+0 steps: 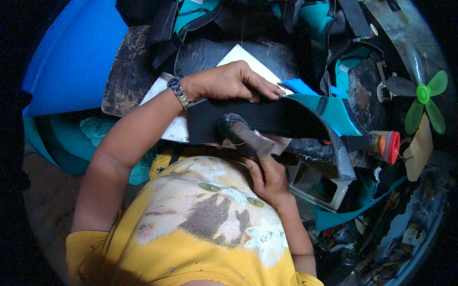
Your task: The person uses a hammer to press a black fabric piece onto a teal bag component, then measures and cuts a blue foam strip with scissors. They attach the foam strip to the bag part, fold and press the edges, and continue hammering and cutting to shape the assembly.
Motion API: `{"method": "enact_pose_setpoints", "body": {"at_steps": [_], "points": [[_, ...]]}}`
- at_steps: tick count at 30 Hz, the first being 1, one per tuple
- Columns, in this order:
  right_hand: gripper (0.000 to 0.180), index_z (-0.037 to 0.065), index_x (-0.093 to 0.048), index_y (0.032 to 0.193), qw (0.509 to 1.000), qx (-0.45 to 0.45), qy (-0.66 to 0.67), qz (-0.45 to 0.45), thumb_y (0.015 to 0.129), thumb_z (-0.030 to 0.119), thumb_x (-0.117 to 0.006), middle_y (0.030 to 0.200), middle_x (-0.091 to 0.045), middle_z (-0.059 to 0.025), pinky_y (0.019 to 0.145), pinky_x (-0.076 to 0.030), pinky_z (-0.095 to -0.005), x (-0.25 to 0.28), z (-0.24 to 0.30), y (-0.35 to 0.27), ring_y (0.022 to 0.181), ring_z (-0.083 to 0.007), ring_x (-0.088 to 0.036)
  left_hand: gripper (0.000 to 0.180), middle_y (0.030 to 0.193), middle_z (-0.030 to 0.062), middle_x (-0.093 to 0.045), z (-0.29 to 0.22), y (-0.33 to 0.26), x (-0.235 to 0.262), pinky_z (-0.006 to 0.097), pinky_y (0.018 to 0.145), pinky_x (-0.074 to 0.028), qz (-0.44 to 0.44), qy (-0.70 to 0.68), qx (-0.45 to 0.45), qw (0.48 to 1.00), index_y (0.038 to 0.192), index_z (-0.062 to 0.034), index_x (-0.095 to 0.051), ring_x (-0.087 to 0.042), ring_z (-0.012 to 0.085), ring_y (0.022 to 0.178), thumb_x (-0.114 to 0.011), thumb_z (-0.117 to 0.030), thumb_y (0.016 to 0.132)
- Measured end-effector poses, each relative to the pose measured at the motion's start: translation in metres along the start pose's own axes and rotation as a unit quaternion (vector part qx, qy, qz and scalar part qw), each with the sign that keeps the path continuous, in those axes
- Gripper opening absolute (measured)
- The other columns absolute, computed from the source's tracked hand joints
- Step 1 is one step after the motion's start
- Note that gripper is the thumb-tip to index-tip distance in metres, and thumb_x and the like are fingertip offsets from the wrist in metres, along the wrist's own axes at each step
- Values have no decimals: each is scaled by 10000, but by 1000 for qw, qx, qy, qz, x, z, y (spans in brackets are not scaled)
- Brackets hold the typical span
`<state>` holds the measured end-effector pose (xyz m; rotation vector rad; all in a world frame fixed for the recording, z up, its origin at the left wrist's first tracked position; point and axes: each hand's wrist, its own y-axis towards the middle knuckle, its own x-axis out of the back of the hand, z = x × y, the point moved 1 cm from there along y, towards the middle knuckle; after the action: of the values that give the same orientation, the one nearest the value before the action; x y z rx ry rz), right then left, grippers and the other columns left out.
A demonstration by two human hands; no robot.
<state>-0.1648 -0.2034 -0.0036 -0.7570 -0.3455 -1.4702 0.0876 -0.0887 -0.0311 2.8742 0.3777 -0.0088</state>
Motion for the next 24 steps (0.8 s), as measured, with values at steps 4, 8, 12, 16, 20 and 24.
{"method": "enact_pose_setpoints", "body": {"at_steps": [4, 8, 12, 16, 20, 24], "points": [[468, -73, -513, 1350, 982, 141, 61, -111, 927, 75, -645, 1321, -564, -307, 979, -479, -406, 6, 6, -12, 1153, -358, -636, 448, 1269, 106, -676, -2, -1, 6, 310, 1059, -464, -12, 6, -16, 1000, 1152, -90, -734, -619, 211, 1209, -659, 134, 771], [531, -27, -391, 1468, 962, 194, 79, -176, 975, 61, -567, 1359, -489, -234, 975, -416, -377, 4, 11, -11, 1133, -288, -562, 455, 1273, 113, -672, -1, -4, 10, 307, 1062, -463, -32, 30, -15, 999, 1150, -101, -736, -618, 213, 1212, -657, 136, 770], [288, -35, -598, 1235, 988, 95, -93, -78, 957, 38, -600, 892, -669, -188, 730, -511, -340, 7, 25, 14, 750, -236, -645, 453, 1272, 118, -673, 0, -5, 9, 309, 1066, -459, -38, 7, -13, 999, 1150, -99, -736, -621, 213, 1207, -670, 128, 763], [363, -3, -577, 1277, 982, 103, -65, -143, 925, 50, -648, 982, -670, -246, 765, -532, -389, 9, 42, 18, 857, -359, -682, 450, 1272, 120, -674, 1, -5, 10, 310, 1062, -458, -62, 27, -10, 998, 1147, -92, -739, -620, 210, 1205, -672, 124, 758], [381, 11, -573, 1292, 991, 111, -77, -26, 918, 35, -644, 1032, -671, -267, 783, -546, -406, 7, 44, 25, 914, -405, -697, 455, 1282, 128, -667, 1, -7, 13, 311, 1057, -460, -79, 6, -11, 997, 1150, -90, -741, -617, 213, 1208, -653, 122, 756], [492, 11, -511, 1384, 982, 52, -105, -147, 910, 17, -642, 1067, -678, -252, 787, -562, -419, 14, 43, 29, 942, -410, -699, 441, 1248, 135, -685, 0, -8, 15, 327, 1046, -469, -98, 26, 9, 995, 1152, -88, -742, -635, 230, 1169, -655, 101, 763]]}}
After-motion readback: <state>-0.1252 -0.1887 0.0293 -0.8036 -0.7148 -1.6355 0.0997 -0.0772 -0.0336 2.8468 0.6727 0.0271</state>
